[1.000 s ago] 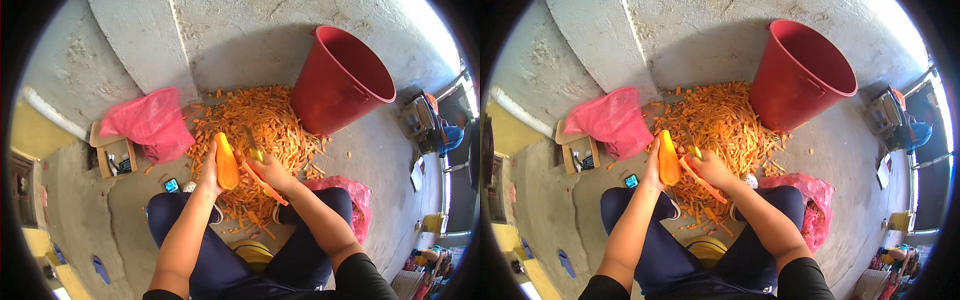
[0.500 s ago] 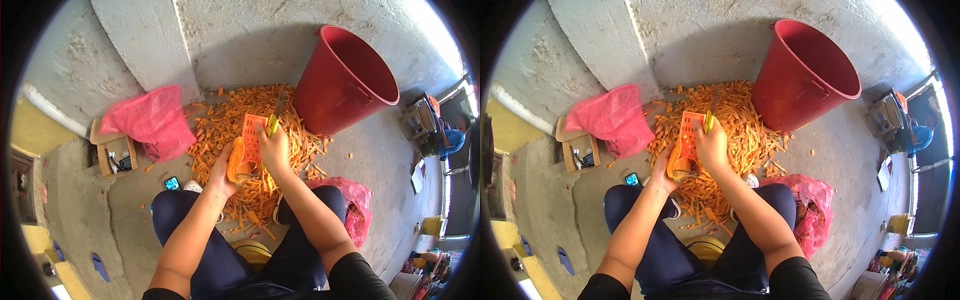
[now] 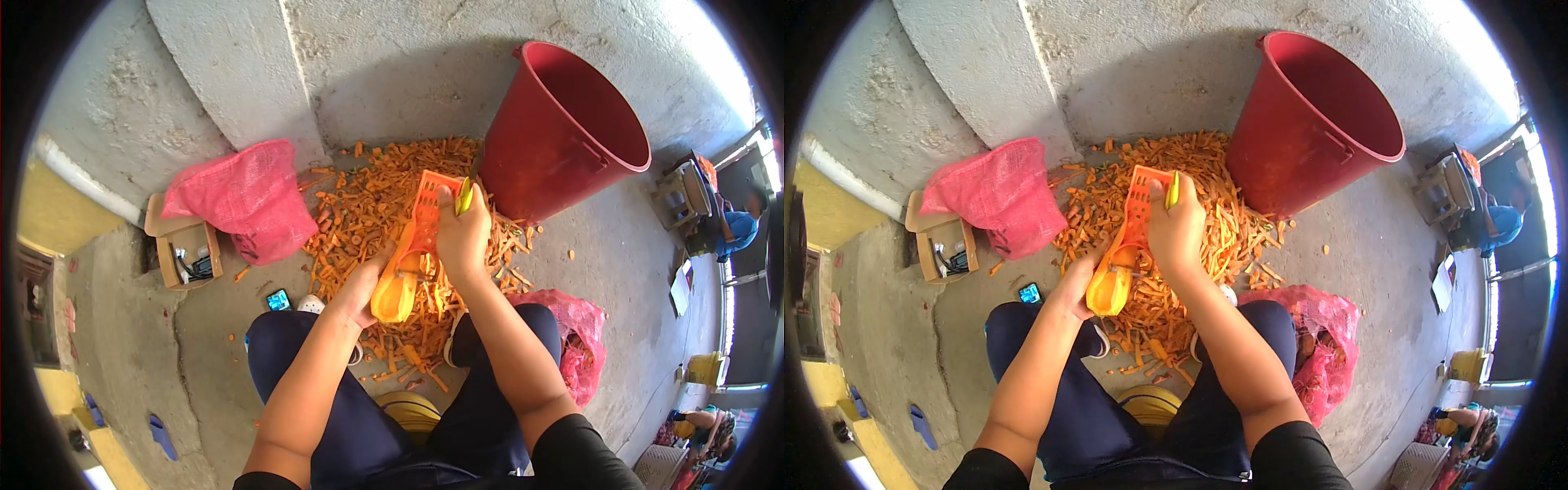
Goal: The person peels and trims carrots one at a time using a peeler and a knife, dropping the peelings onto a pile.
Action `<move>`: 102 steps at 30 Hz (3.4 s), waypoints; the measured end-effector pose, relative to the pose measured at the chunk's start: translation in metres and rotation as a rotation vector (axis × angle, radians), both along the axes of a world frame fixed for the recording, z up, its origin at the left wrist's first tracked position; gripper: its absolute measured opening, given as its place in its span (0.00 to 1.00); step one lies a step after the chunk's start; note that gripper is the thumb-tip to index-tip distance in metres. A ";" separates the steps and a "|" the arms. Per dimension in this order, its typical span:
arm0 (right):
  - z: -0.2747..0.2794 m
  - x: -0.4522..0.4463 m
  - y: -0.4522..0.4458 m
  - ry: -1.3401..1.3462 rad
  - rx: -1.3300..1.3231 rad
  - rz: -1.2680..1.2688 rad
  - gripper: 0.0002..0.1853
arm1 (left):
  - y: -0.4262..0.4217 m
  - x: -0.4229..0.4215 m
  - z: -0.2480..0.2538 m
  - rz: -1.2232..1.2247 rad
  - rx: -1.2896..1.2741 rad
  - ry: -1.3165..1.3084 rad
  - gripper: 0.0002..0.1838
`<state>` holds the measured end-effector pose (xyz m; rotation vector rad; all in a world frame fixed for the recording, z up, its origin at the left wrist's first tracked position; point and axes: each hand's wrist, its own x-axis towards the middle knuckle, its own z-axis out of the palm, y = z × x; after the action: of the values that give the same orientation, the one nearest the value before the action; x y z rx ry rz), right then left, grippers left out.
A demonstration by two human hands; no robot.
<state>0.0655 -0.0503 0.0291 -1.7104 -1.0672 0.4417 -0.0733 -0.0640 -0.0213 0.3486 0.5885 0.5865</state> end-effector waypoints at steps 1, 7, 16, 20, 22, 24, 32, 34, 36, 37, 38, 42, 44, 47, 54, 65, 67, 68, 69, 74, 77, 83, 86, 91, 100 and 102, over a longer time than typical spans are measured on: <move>-0.003 0.004 0.003 -0.056 0.035 -0.043 0.13 | -0.002 -0.001 -0.001 -0.063 0.005 0.001 0.21; -0.008 0.074 0.028 0.102 0.210 -0.287 0.09 | -0.011 -0.003 -0.003 -0.264 -0.064 -0.024 0.23; -0.004 -0.002 -0.008 0.165 0.064 0.071 0.11 | -0.005 0.000 -0.011 -0.212 -0.096 -0.129 0.23; -0.005 0.000 -0.008 0.009 -0.016 0.050 0.13 | -0.006 -0.001 -0.007 -0.264 -0.073 0.030 0.22; -0.006 0.004 -0.004 -0.070 -0.040 0.012 0.13 | -0.005 0.002 0.001 -0.235 -0.034 0.062 0.23; -0.011 0.012 0.005 -0.135 -0.040 -0.035 0.12 | -0.001 0.000 -0.001 -0.309 0.056 0.091 0.24; -0.019 0.080 0.029 -0.052 0.173 -0.201 0.10 | -0.013 -0.009 -0.005 -0.145 0.171 0.335 0.22; -0.007 0.050 0.015 0.086 0.193 -0.056 0.11 | -0.009 -0.008 -0.007 -0.092 0.113 0.346 0.21; -0.015 0.046 0.013 0.150 0.087 0.002 0.10 | -0.009 -0.008 -0.004 -0.114 0.095 0.351 0.21; -0.017 0.043 0.012 0.135 0.060 0.023 0.10 | -0.009 -0.008 -0.003 -0.137 0.074 0.343 0.22; -0.018 0.040 0.011 0.150 0.040 0.029 0.10 | -0.008 -0.008 -0.003 -0.159 0.054 0.334 0.22; -0.018 0.036 0.010 0.162 0.029 0.079 0.10 | -0.004 -0.009 -0.009 -0.180 0.038 0.264 0.23; -0.024 0.038 0.012 0.130 0.053 0.073 0.12 | -0.003 -0.007 -0.009 -0.159 0.051 0.255 0.23; -0.020 0.039 0.010 0.137 0.027 0.079 0.12 | -0.004 -0.002 -0.011 -0.051 0.248 0.427 0.22; -0.016 0.039 0.006 0.117 -0.053 0.087 0.11 | -0.001 0.000 -0.005 -0.009 0.063 0.320 0.20; -0.022 0.036 0.005 0.156 0.000 0.061 0.13 | 0.002 -0.006 -0.011 -0.096 -0.050 0.103 0.28; -0.023 0.034 0.005 0.189 0.010 0.049 0.13 | 0.002 -0.006 -0.009 -0.102 -0.072 0.097 0.28; -0.023 0.033 0.004 0.205 0.015 0.043 0.13 | 0.002 -0.005 -0.008 -0.104 -0.083 0.094 0.29; -0.023 0.031 0.004 0.193 0.026 0.043 0.13 | 0.001 -0.004 -0.004 -0.099 -0.082 0.106 0.29; -0.017 0.022 0.003 0.183 0.004 0.023 0.12 | -0.001 0.002 -0.006 -0.092 -0.063 0.152 0.29; -0.022 0.025 0.006 0.210 0.012 0.014 0.12 | -0.001 0.005 -0.011 -0.030 -0.067 0.138 0.29; -0.024 0.029 0.008 0.154 0.042 -0.003 0.13 | -0.001 0.002 -0.004 0.035 -0.144 0.030 0.23; -0.019 0.030 0.007 0.026 0.054 -0.043 0.13 | -0.001 0.003 -0.008 0.114 -0.161 0.003 0.19; -0.019 0.030 0.005 -0.037 0.010 -0.042 0.13 | -0.001 -0.001 -0.017 0.102 -0.172 -0.016 0.18; -0.033 0.007 0.000 0.141 -0.037 0.111 0.10 | -0.004 -0.001 -0.016 -0.093 -0.243 -0.157 0.20; -0.021 0.003 -0.004 0.113 -0.064 0.126 0.10 | -0.004 -0.003 -0.016 -0.147 -0.271 -0.207 0.19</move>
<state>0.0683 -0.0542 0.0080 -1.6589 -1.0915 0.6512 -0.0763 -0.0681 -0.0377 0.0734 0.4316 0.3889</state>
